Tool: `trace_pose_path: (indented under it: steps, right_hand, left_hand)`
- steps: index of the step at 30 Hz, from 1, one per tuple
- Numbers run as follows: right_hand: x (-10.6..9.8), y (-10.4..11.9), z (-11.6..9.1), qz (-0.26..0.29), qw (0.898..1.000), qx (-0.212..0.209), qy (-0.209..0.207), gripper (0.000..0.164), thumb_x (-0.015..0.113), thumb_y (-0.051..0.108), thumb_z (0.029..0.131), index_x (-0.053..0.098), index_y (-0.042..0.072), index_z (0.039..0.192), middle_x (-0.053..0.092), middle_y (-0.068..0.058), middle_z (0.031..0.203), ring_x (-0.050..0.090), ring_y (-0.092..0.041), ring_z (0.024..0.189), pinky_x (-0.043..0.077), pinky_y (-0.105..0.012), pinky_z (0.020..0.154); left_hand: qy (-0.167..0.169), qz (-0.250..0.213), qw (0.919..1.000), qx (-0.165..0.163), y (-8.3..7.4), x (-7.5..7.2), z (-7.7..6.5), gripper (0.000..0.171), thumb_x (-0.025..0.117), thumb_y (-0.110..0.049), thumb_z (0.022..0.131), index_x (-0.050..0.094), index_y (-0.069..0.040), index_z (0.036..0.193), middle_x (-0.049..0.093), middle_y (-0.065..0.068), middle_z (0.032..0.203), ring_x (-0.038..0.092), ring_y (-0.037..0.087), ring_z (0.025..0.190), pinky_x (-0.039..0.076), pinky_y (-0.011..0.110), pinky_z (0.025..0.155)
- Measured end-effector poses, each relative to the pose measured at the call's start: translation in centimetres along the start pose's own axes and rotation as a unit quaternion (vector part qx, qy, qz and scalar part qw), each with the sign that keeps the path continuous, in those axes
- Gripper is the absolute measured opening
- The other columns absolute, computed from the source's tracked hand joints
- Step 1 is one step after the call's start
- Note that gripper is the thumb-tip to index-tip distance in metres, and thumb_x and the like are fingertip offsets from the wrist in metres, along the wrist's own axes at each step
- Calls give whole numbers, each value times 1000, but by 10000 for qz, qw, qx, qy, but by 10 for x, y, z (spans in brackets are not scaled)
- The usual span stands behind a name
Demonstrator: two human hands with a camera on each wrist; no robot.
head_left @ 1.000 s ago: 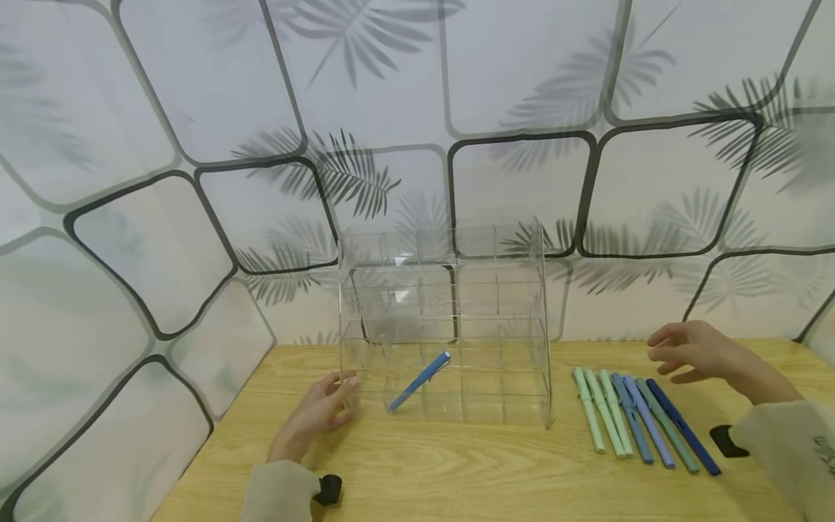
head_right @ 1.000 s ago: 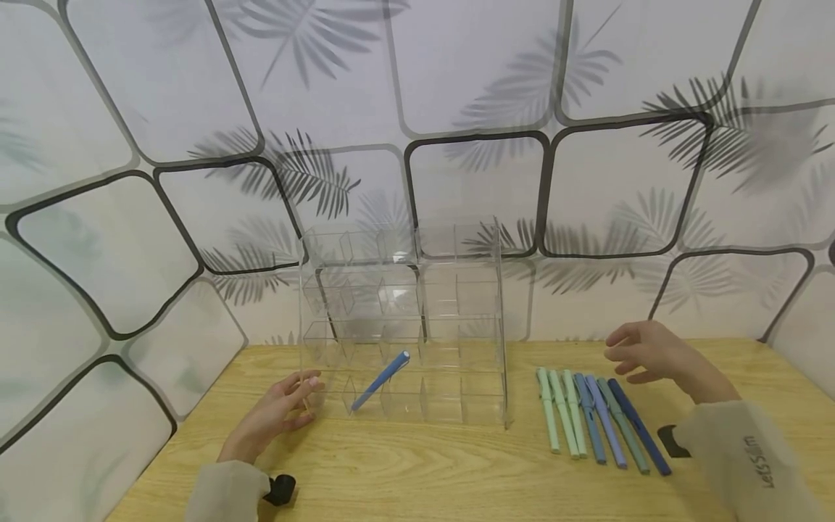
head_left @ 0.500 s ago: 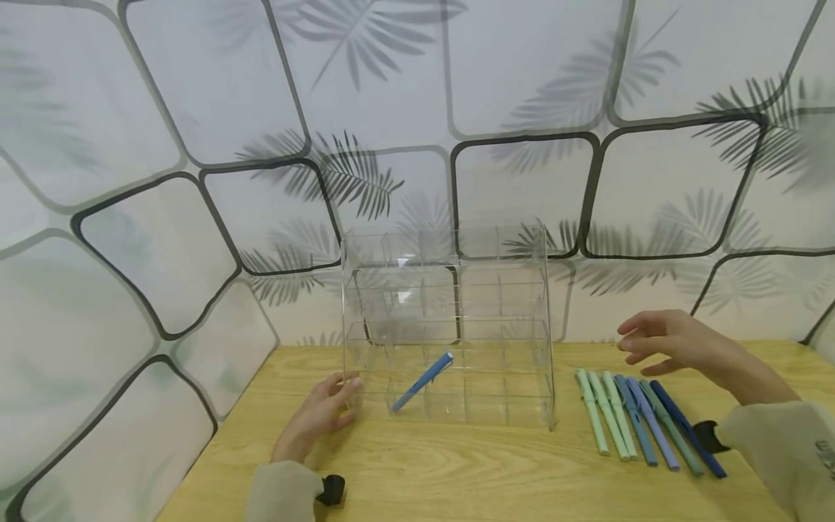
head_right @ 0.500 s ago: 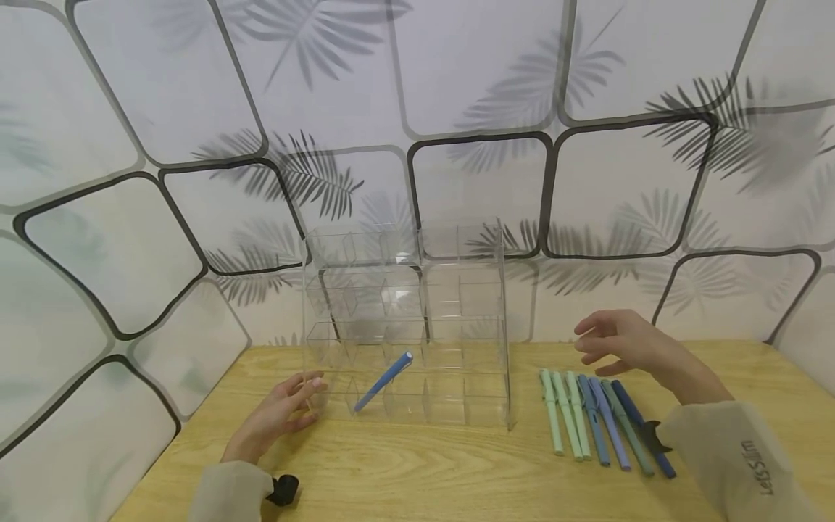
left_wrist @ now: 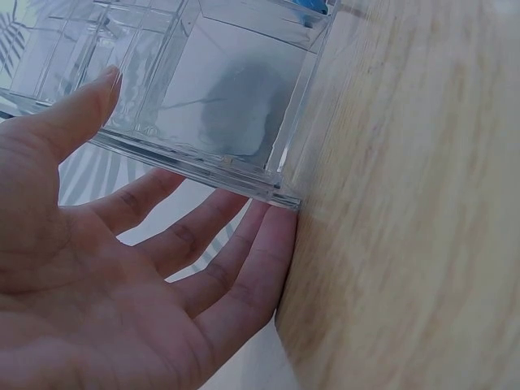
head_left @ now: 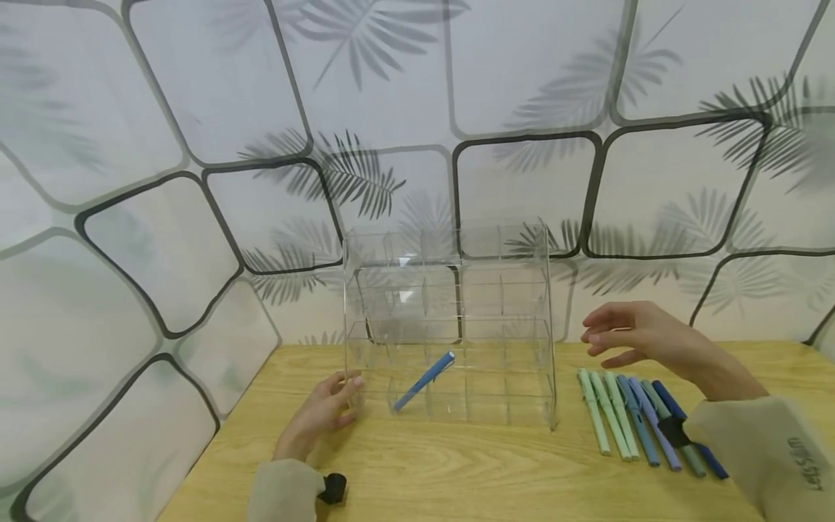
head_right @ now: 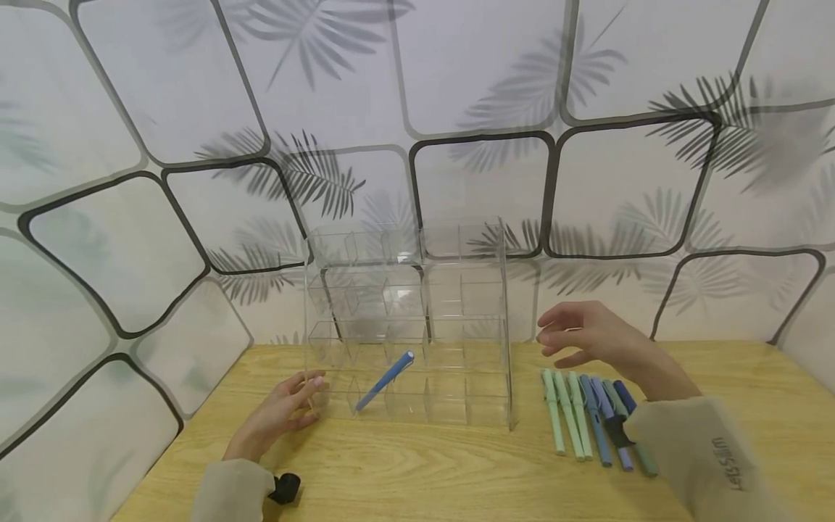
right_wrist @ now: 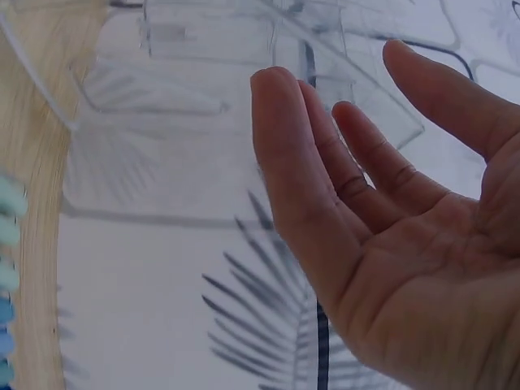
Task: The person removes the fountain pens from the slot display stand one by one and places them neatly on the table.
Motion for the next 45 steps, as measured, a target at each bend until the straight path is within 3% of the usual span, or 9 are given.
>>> trace_pose_path:
  steps: [7, 16, 24, 38, 45]
  right_hand:
    - [20, 12, 13, 426, 9988, -23, 226, 38, 61, 9, 102, 49, -16, 128, 64, -16, 116, 68, -22, 99, 60, -46, 82]
    - [46, 22, 24, 670, 9961, -71, 566, 41, 62, 14, 102, 49, -15, 128, 64, -17, 117, 67, -27, 102, 59, -48, 85]
    - [67, 25, 33, 857, 9935, -166, 730, 40, 63, 14, 101, 51, -15, 127, 64, -20, 119, 66, -28, 104, 58, -46, 88]
    - [101, 30, 55, 824, 9923, -150, 909, 41, 66, 19, 100, 56, -12, 126, 65, -16, 118, 63, -36, 112, 55, -48, 95]
    - [113, 32, 59, 705, 9931, -238, 903, 44, 65, 19, 101, 55, -12, 131, 60, -22, 130, 58, -40, 120, 52, -49, 100]
  left_hand:
    - [-11, -62, 10000, 21, -1, 1, 1, 57, 56, -32, 106, 42, 3, 148, 40, 32, 147, 41, 40, 133, 55, 36, 88]
    - [-7, 21, 10000, 47, 0, -1, 0, 59, 57, -35, 105, 42, 2, 149, 35, 34, 150, 34, 51, 138, 55, 40, 94]
    - [-38, 62, 10000, 54, -1, -1, 0, 56, 56, -32, 106, 43, 2, 149, 35, 32, 153, 34, 49, 140, 53, 45, 98]
    - [-47, 11, 10000, 16, 1, -1, -2, 56, 55, -33, 107, 43, 3, 148, 38, 33, 150, 36, 49, 138, 52, 47, 99]
    - [-53, -8, 10000, 11, 0, 1, 0, 52, 54, -28, 108, 43, 3, 148, 37, 33, 150, 35, 49, 139, 51, 48, 101]
Point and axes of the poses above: each hand's wrist, its own z-axis towards the middle knuckle, its own x-axis out of the palm, y = z × x, the point moved 6 cm from there along z, towards the middle knuckle
